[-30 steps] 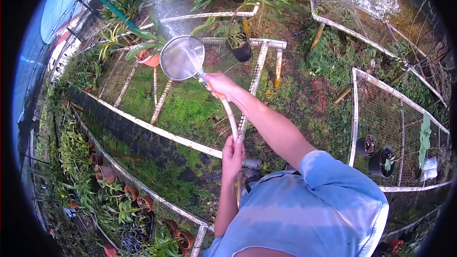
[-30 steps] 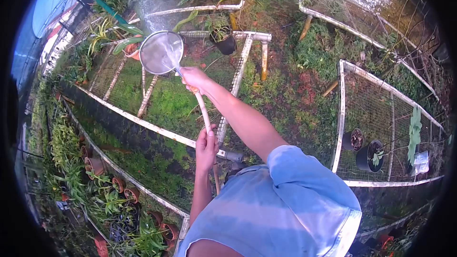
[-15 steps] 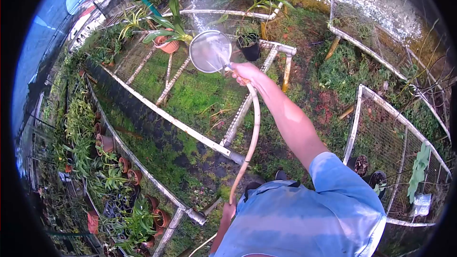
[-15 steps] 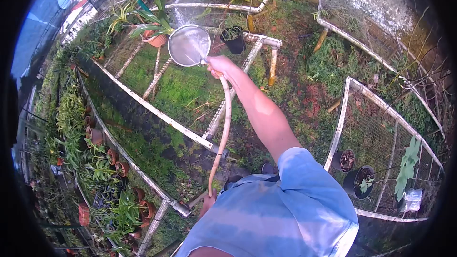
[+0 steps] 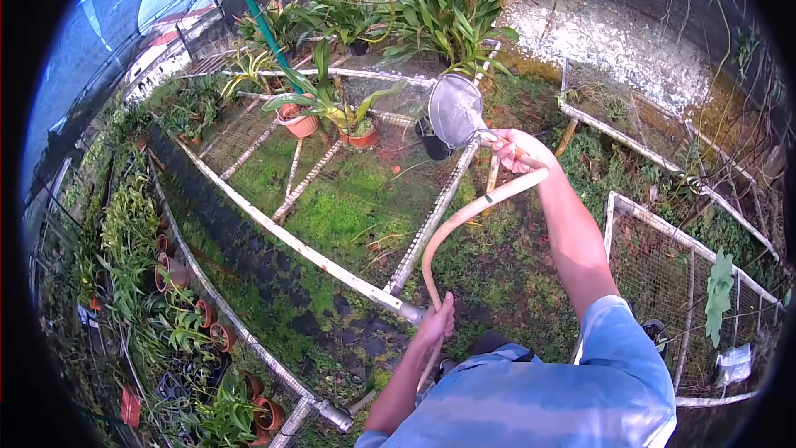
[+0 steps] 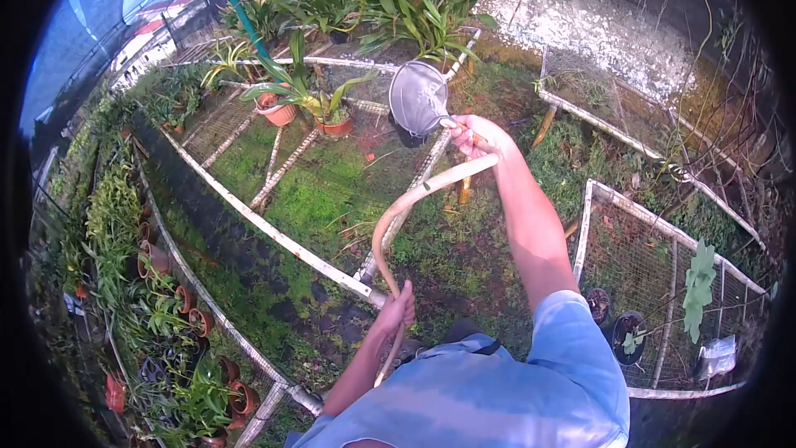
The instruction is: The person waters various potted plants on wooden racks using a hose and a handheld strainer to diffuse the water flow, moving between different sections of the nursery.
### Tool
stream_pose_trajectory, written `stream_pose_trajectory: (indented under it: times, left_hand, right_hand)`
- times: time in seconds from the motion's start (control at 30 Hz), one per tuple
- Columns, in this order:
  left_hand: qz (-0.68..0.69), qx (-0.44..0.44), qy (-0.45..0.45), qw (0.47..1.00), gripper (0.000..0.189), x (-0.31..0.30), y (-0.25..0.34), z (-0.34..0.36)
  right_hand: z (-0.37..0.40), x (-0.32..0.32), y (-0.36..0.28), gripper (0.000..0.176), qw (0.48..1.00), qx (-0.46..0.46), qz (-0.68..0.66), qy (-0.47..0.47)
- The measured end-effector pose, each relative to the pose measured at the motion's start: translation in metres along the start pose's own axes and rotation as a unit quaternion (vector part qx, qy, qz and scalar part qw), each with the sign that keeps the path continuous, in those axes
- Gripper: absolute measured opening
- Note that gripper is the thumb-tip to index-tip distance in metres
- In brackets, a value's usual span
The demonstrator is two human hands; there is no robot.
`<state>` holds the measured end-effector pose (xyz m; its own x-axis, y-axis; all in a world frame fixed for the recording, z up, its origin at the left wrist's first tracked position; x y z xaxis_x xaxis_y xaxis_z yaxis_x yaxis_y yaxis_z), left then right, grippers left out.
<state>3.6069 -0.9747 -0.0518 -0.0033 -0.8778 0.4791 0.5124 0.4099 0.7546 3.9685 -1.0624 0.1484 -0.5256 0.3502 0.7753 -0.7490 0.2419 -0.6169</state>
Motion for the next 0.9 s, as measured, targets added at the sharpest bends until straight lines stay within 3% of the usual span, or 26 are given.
stream_pose_trajectory:
  times: [0.17,0.27,0.3,0.37,0.53,0.63,0.7,0.73,0.83,0.9]
  left_hand:
    - [0.046,0.033,-0.046,0.997,0.055,0.010,0.048,-0.023]
    - [0.086,0.039,-0.062,0.994,0.057,0.023,0.056,-0.029]
    - [0.113,0.021,-0.101,0.988,0.057,0.035,0.047,-0.036]
    - [0.094,0.018,-0.081,0.992,0.057,0.040,0.036,-0.052]
    - [0.100,0.088,0.067,0.989,0.056,0.001,0.045,-0.084]
    - [0.079,0.134,0.149,0.977,0.051,-0.016,0.030,-0.101]
    - [0.035,0.137,0.252,0.957,0.048,-0.037,0.016,-0.102]
    - [-0.002,0.117,0.346,0.931,0.045,-0.061,-0.002,-0.097]
    - [-0.088,0.120,0.445,0.883,0.036,-0.083,-0.041,-0.070]
    - [-0.106,0.067,0.479,0.869,0.037,-0.074,-0.072,-0.044]
  right_hand:
    - [-0.010,-0.019,-0.014,0.020,0.997,-0.033,-0.070,-0.023]
    - [-0.025,-0.014,-0.021,0.021,0.998,-0.057,0.021,-0.013]
    - [-0.025,0.002,-0.021,0.021,0.994,-0.021,0.061,-0.086]
    - [-0.056,-0.018,-0.030,0.019,0.998,0.007,0.019,-0.059]
    - [-0.103,-0.032,-0.062,0.022,0.993,0.037,0.110,-0.004]
    - [-0.122,-0.037,-0.081,0.023,0.985,0.003,0.172,0.022]
    - [-0.133,-0.049,-0.089,0.024,0.977,0.004,0.211,0.034]
    - [-0.139,-0.055,-0.089,0.024,0.975,0.004,0.223,0.025]
    - [-0.159,-0.071,-0.088,0.023,0.972,0.002,0.236,0.008]
    - [-0.158,-0.069,-0.089,0.024,0.964,-0.009,0.263,0.025]
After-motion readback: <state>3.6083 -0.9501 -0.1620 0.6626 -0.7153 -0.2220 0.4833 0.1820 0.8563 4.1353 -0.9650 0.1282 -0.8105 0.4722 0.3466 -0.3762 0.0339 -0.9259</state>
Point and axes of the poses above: each hand's wrist, its own z-axis away from the middle knuckle, its own x-axis out of the palm, y = z × x, the point moved 8 cm from there along -z, towards the middle knuckle, and after that the axes turned 12 degrees about -y, right-handed, at the moved point
